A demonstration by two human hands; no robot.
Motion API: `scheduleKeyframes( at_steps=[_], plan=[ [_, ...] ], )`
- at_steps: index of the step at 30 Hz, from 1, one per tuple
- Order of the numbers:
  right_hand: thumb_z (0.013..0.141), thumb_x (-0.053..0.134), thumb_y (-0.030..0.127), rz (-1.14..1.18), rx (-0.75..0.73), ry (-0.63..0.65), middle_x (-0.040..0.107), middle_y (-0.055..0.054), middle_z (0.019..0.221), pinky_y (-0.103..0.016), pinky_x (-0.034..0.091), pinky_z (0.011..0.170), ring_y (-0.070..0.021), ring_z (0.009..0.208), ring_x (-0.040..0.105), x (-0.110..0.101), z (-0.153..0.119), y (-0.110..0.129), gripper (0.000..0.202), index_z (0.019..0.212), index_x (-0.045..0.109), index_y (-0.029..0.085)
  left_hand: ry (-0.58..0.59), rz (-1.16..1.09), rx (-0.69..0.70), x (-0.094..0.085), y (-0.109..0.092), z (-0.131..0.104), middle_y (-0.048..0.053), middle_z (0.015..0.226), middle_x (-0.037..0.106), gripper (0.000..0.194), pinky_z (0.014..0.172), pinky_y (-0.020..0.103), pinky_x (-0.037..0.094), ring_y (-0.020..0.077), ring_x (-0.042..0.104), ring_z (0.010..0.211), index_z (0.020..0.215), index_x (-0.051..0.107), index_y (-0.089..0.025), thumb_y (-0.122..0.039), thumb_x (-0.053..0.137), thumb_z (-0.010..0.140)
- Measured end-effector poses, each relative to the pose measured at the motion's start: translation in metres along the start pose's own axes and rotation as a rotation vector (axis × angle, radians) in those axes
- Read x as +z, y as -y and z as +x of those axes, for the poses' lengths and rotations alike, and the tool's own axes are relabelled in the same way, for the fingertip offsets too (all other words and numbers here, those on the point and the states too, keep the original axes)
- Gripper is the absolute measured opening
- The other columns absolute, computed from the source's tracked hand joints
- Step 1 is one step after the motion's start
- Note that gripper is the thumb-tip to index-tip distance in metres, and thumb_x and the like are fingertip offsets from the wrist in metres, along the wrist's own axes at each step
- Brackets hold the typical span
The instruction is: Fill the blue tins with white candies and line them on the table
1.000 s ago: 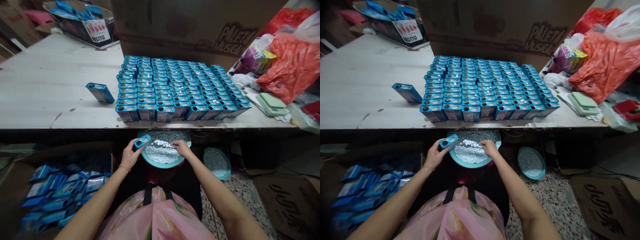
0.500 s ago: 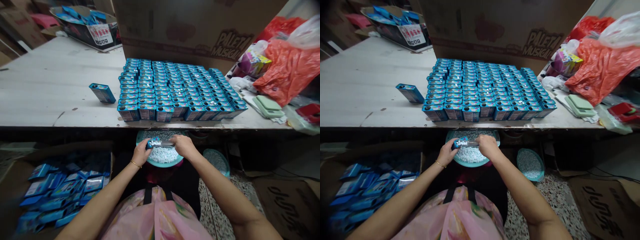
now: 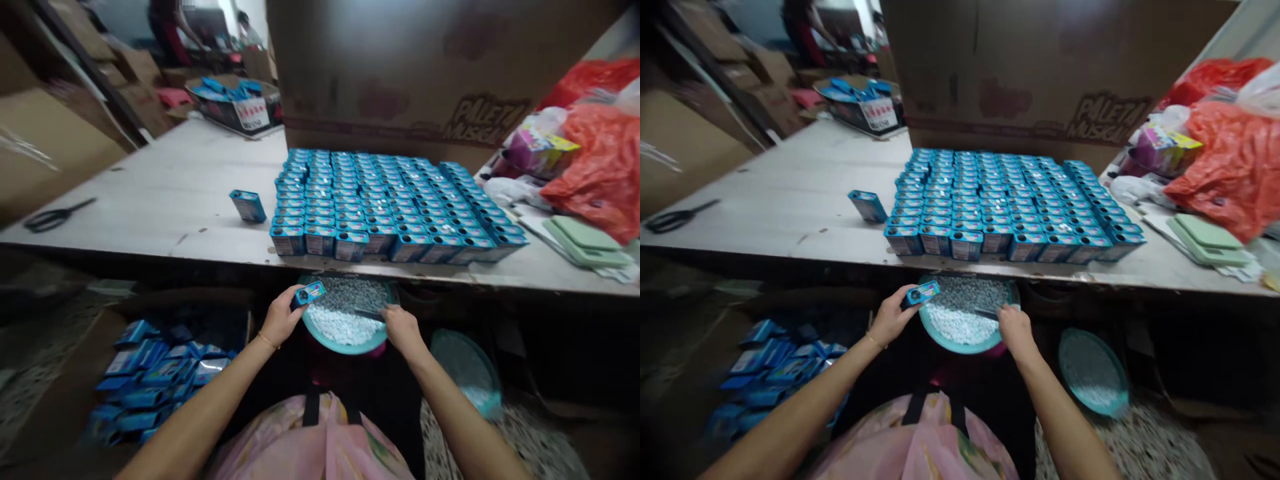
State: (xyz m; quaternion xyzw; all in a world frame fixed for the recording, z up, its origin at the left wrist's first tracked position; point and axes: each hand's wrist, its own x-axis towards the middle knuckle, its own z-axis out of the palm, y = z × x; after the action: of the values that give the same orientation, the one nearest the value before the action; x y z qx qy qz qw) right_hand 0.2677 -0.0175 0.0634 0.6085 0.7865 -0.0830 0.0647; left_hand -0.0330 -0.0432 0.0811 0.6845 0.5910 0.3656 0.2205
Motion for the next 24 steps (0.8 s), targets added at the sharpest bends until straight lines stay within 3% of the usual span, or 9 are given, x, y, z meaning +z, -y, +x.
scheduleKeyframes(
  at_steps=[4,8,10,13,16,18,20,22,24],
  plan=[
    [0.073,0.037,0.006,0.079,0.018,0.024,0.062,-0.007,0.099,-0.024,0.041,0.07,-0.0167,0.088,0.058,0.018,0.008,0.001,0.04,0.096,0.063,0.026,-0.187,-0.109,-0.114,-0.075,0.016,0.012,0.005,0.101,0.058,0.038,0.088,0.035,0.041,0.0195,0.054,0.095,0.105,0.053,-0.019,-0.032,0.058,0.07],
    [0.076,0.033,0.009,0.217,0.006,0.064,0.061,-0.004,0.106,-0.024,0.042,0.074,-0.0168,0.094,0.057,0.028,0.008,0.004,0.045,0.104,0.06,0.031,-0.38,-0.221,-0.162,-0.136,0.06,0.063,0.005,0.097,0.061,0.046,0.082,0.034,0.044,0.0184,0.057,0.088,0.105,0.053,-0.015,-0.037,0.062,0.065],
    [0.077,0.032,0.011,0.264,0.005,0.078,0.061,-0.003,0.106,-0.025,0.042,0.076,-0.017,0.096,0.057,0.033,0.005,0.008,0.045,0.103,0.06,0.033,-0.389,-0.259,-0.137,-0.15,0.088,0.1,0.005,0.093,0.062,0.046,0.079,0.032,0.045,0.0169,0.057,0.084,0.101,0.055,-0.014,-0.037,0.065,0.061],
    [0.077,0.032,0.013,0.297,0.015,0.088,0.062,-0.001,0.103,-0.026,0.043,0.076,-0.017,0.093,0.058,0.044,-0.001,0.012,0.044,0.101,0.061,0.036,-0.321,-0.256,-0.146,-0.154,0.122,0.154,0.006,0.089,0.063,0.046,0.076,0.031,0.046,0.0164,0.058,0.079,0.098,0.057,-0.012,-0.036,0.065,0.06],
    [0.076,0.032,0.016,0.298,0.017,0.108,0.063,0.0,0.1,-0.026,0.044,0.074,-0.0175,0.091,0.059,0.052,-0.003,0.015,0.043,0.099,0.061,0.038,-0.306,-0.125,-0.16,-0.155,0.143,0.184,0.007,0.089,0.062,0.046,0.074,0.03,0.046,0.0164,0.057,0.078,0.099,0.057,-0.013,-0.031,0.066,0.059],
    [0.077,0.032,0.017,0.296,0.012,0.131,0.063,0.0,0.101,-0.028,0.045,0.076,-0.0185,0.091,0.059,0.055,-0.004,0.015,0.042,0.1,0.061,0.037,-0.381,-0.005,-0.168,-0.161,0.156,0.182,0.008,0.091,0.06,0.049,0.072,0.029,0.046,0.0152,0.057,0.074,0.1,0.057,-0.012,-0.028,0.069,0.055],
    [0.078,0.031,0.021,0.296,-0.002,0.154,0.063,-0.001,0.102,-0.03,0.046,0.077,-0.0195,0.092,0.059,0.06,-0.002,0.014,0.041,0.103,0.06,0.035,-0.552,0.044,-0.193,-0.173,0.177,0.157,0.008,0.093,0.058,0.047,0.069,0.026,0.046,0.0127,0.056,0.071,0.102,0.055,-0.012,-0.029,0.066,0.06],
    [0.079,0.03,0.025,0.297,-0.026,0.166,0.062,-0.003,0.104,-0.031,0.046,0.079,-0.0201,0.093,0.059,0.067,0.001,0.012,0.039,0.106,0.059,0.031,-0.747,0.03,-0.25,-0.187,0.206,0.109,0.008,0.094,0.056,0.043,0.063,0.023,0.046,0.01,0.056,0.068,0.107,0.051,-0.013,-0.033,0.057,0.07],
    [0.08,0.031,0.028,0.303,-0.068,0.171,0.061,-0.006,0.106,-0.031,0.045,0.082,-0.0204,0.096,0.058,0.076,0.005,0.01,0.039,0.107,0.058,0.026,-0.885,-0.001,-0.364,-0.194,0.237,0.042,0.006,0.091,0.056,0.04,0.057,0.021,0.045,0.0081,0.055,0.062,0.109,0.047,-0.013,-0.036,0.048,0.076]
  ],
)
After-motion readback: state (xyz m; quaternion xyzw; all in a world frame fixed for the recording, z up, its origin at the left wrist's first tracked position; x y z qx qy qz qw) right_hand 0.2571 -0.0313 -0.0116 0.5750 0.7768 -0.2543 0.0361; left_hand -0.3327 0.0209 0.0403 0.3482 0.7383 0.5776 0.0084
